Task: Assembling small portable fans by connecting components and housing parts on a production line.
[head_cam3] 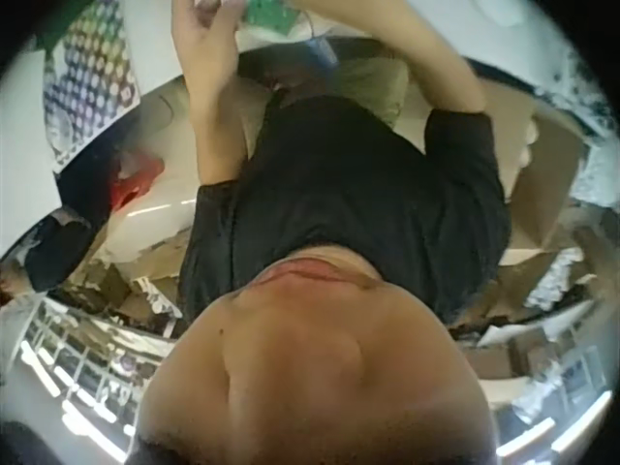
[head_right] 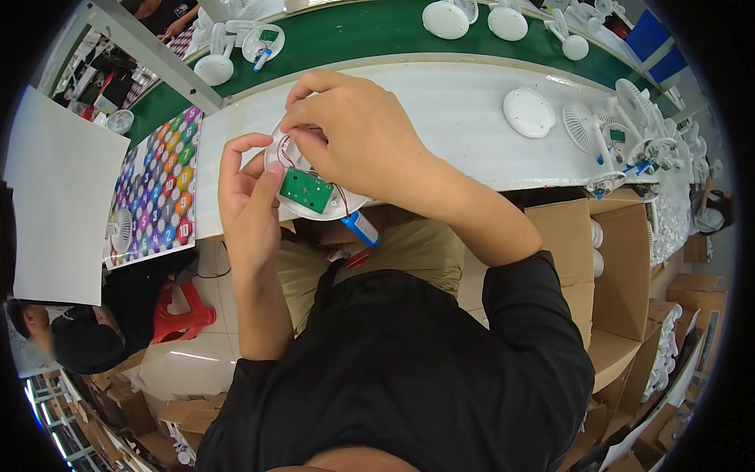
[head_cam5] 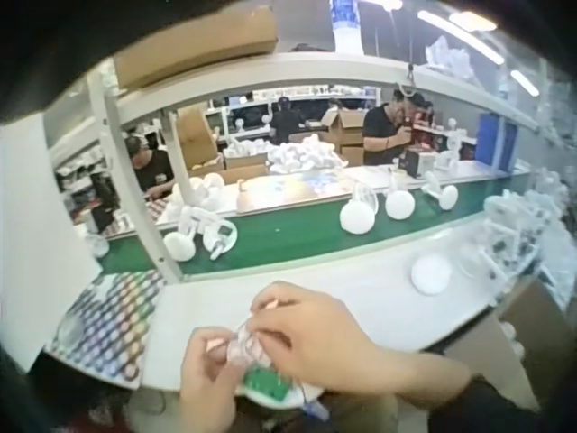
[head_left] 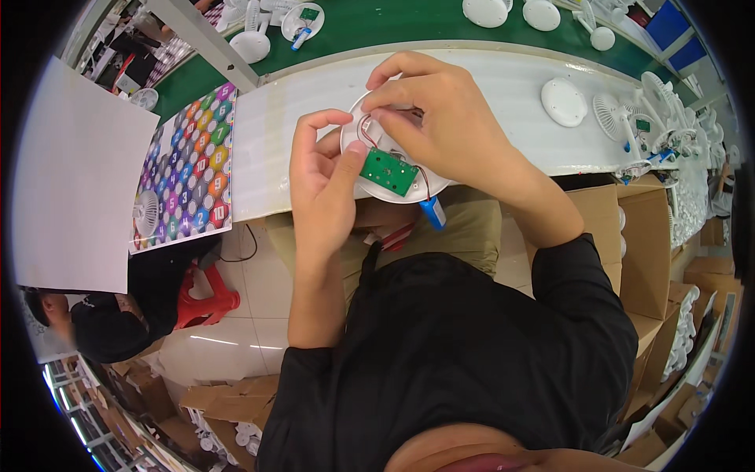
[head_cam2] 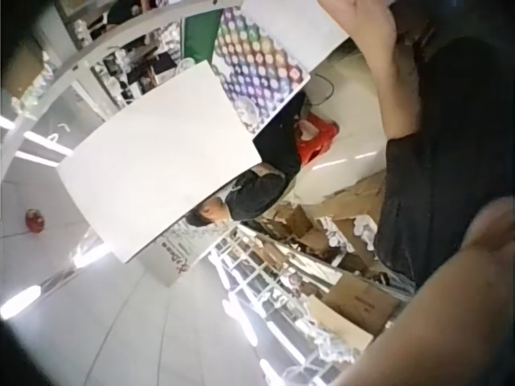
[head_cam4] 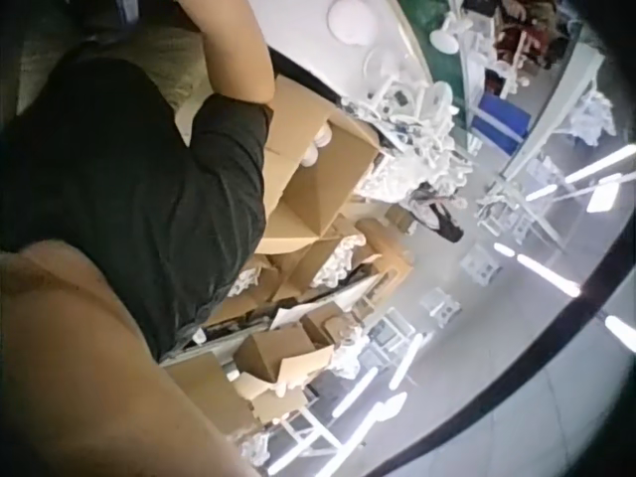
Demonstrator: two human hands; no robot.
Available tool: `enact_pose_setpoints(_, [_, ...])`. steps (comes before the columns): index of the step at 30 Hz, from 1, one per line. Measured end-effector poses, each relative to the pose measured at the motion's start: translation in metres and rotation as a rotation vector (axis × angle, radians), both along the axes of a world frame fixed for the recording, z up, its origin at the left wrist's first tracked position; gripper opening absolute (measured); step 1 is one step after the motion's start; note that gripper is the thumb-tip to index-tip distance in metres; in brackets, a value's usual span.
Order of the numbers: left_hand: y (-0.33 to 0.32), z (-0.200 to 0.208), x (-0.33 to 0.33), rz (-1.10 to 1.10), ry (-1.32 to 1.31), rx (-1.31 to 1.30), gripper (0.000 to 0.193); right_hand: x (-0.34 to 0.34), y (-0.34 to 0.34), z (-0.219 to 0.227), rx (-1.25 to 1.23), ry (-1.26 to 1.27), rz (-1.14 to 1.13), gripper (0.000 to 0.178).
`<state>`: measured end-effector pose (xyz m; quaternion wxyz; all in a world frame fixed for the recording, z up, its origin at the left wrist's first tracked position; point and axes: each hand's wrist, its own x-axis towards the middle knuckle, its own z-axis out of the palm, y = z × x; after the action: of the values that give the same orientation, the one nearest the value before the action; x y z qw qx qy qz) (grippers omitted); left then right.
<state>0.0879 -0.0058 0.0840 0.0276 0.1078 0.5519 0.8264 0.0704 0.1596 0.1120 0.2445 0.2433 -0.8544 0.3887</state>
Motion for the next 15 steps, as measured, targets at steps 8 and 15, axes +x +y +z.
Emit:
enact_pose_setpoints(8, [-0.016,-0.003,-0.024,-0.124,0.219,-0.295,0.02,-0.02,0.009,0.0,-0.086,-0.082,0.276,0.011])
enact_pose_setpoints(15, [-0.003,-0.002,-0.027,0.019,0.195,-0.318,0.015,0.013,0.061,-0.006,-0.451,-0.124,0.01,0.011])
